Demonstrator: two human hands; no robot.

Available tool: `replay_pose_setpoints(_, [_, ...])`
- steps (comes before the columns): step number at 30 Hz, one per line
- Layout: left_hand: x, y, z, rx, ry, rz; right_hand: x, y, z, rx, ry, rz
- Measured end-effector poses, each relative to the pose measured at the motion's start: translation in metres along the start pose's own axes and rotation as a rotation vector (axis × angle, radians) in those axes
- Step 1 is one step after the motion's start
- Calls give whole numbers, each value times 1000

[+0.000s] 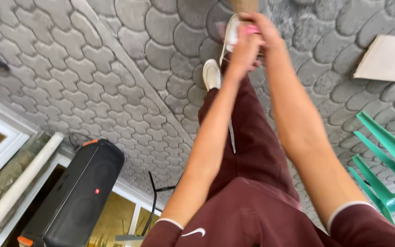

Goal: Sweep the outdoor paved floor using a broom.

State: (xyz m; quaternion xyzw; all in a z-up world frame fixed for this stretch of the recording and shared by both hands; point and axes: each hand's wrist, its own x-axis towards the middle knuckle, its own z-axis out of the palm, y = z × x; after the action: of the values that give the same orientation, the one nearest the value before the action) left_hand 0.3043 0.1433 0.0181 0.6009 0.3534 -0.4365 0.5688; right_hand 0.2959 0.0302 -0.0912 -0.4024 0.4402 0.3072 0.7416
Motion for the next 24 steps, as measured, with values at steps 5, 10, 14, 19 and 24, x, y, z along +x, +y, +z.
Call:
replay_pose_setpoints(5, [-28,35,33,-25,-279,52,-65,-67,0,87,346,-134])
replay_pose_setpoints(10, [-98,15,-83,-314,27,45,-24,39,105,-429,266,-145])
replay_pose_setpoints(14, [-71,-4,-77,-442,468,-1,-11,69,162,-581,25,249])
replay_pose_setpoints(19, [-31,-1,25,-252,199,-52,1,40,-32,-654,-30,-247])
replay_pose_setpoints(24, [-22,67,62,-38,-226,-50,-41,-81,-64,-199,532,-88])
